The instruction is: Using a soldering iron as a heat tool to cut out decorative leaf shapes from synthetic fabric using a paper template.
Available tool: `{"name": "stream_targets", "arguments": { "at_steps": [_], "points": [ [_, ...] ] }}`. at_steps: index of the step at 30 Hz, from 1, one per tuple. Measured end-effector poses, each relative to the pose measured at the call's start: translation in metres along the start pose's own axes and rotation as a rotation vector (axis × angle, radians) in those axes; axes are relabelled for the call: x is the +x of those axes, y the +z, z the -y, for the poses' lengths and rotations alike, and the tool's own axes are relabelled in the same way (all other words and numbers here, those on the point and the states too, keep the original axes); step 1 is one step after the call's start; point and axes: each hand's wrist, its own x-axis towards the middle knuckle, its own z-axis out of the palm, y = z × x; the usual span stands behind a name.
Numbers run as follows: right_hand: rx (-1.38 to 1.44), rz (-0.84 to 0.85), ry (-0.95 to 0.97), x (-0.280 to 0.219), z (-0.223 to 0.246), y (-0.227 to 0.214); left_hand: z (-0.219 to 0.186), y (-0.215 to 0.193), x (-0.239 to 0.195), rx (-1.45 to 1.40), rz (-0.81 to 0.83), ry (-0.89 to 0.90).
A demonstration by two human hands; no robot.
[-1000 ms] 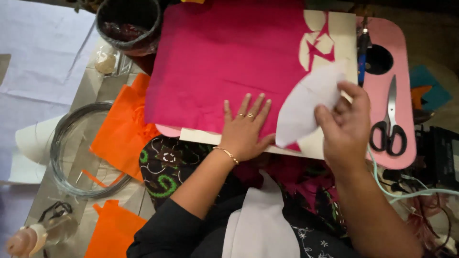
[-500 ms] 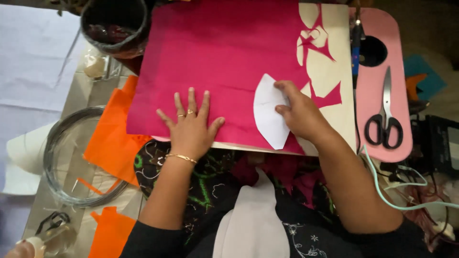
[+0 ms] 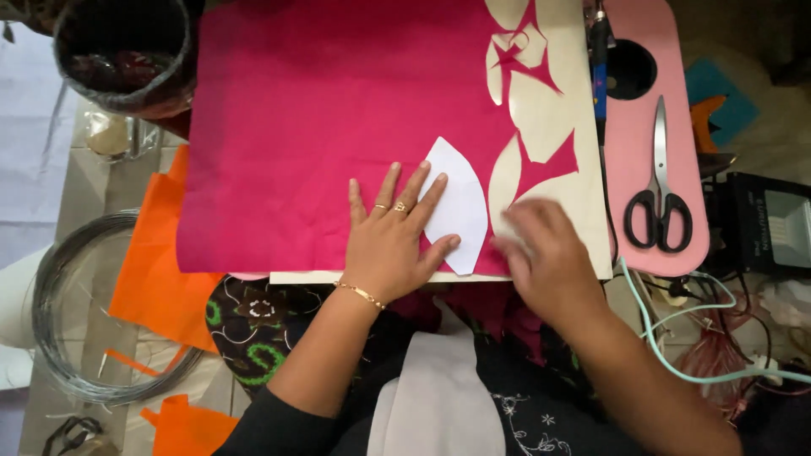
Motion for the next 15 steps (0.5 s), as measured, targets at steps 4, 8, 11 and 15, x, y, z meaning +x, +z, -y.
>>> {"name": "stream_targets", "arguments": {
  "at_steps": [4,8,11,15],
  "points": [
    [0.007,-0.002,-0.053,-0.018,-0.004,0.002,-0.001,0.002,0.000,-0.015,-0.038,-0.032],
    [0.063,-0.050,-0.064,-0.016,0.000,0.000,-0.002,-0.001,0.005,-0.076,-0.045,-0.053],
    [0.078,-0.039,-0.059,-0.013,0.001,-0.001,-0.004,-0.008,0.011,-0.013,0.022,-0.045],
    [0.091,-0.025,-0.050,-0.013,-0.001,0.000,-0.004,-0.009,0.013,0.016,0.058,-0.018]
  ]
}}
